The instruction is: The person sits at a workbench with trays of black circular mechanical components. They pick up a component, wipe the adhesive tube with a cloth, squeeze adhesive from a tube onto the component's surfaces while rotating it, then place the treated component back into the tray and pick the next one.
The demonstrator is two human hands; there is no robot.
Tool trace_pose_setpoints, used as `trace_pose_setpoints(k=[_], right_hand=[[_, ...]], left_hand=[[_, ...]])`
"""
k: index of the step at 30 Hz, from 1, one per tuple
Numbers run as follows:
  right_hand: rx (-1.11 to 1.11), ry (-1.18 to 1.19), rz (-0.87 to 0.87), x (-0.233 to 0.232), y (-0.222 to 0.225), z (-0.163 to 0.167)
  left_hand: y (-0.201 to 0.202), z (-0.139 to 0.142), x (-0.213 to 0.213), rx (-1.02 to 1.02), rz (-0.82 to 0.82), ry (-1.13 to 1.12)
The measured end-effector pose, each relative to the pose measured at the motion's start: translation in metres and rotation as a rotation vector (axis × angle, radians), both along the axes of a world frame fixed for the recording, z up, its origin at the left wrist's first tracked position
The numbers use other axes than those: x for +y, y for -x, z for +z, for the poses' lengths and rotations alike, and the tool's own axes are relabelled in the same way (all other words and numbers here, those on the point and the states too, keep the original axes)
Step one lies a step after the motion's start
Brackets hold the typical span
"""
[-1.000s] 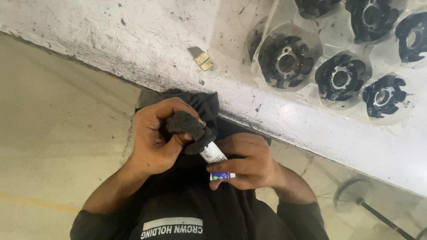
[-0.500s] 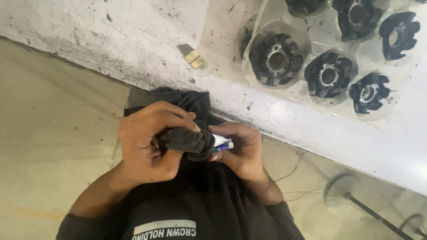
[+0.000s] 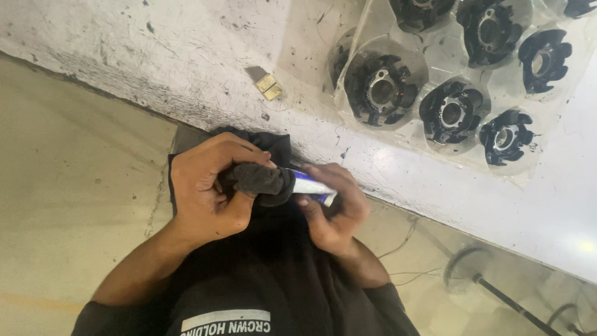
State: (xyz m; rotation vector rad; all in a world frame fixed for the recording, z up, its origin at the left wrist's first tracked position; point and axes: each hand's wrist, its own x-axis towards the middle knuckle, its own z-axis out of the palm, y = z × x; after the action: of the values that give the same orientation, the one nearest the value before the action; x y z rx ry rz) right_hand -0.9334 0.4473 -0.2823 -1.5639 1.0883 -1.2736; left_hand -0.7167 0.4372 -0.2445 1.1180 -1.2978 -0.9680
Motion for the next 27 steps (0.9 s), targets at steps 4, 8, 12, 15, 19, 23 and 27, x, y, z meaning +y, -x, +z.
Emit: trace_pose_setpoints(k=[4,8,12,15,19,23,27], right_hand=[[0.051,0.003,0.013,0.001,0.005,0.004],[0.447,0.731,-0.026,-0.009,0.009,0.002],[0.201,0.282,0.022,-0.008,0.013,0.002],[-0.276,-0.256,0.118,-0.007,0.016,-0.002],[-0.757,-0.607,0.176,-0.01,0.019,-0.015],[-0.843,-0.674,0.197,-0.007,0.028,-0.016],[-0.873,-0.666,0.177,-0.005,0.034,-0.016]], left_hand=[[-0.007,0.001,0.0,-0.101,0.007,0.026],[-0.01,-0.009,0.004,0.103,-0.089,-0.203],[-0.014,-0.024,0.001,0.468,-0.242,-0.259],[-0.02,-0.026,-0.009,0.625,-0.309,-0.152],[-0.042,-0.008,-0.019,0.149,-0.039,0.088],[-0.086,0.004,-0.052,-0.572,0.274,0.424],[-0.103,0.008,-0.074,-0.981,0.393,0.413]])
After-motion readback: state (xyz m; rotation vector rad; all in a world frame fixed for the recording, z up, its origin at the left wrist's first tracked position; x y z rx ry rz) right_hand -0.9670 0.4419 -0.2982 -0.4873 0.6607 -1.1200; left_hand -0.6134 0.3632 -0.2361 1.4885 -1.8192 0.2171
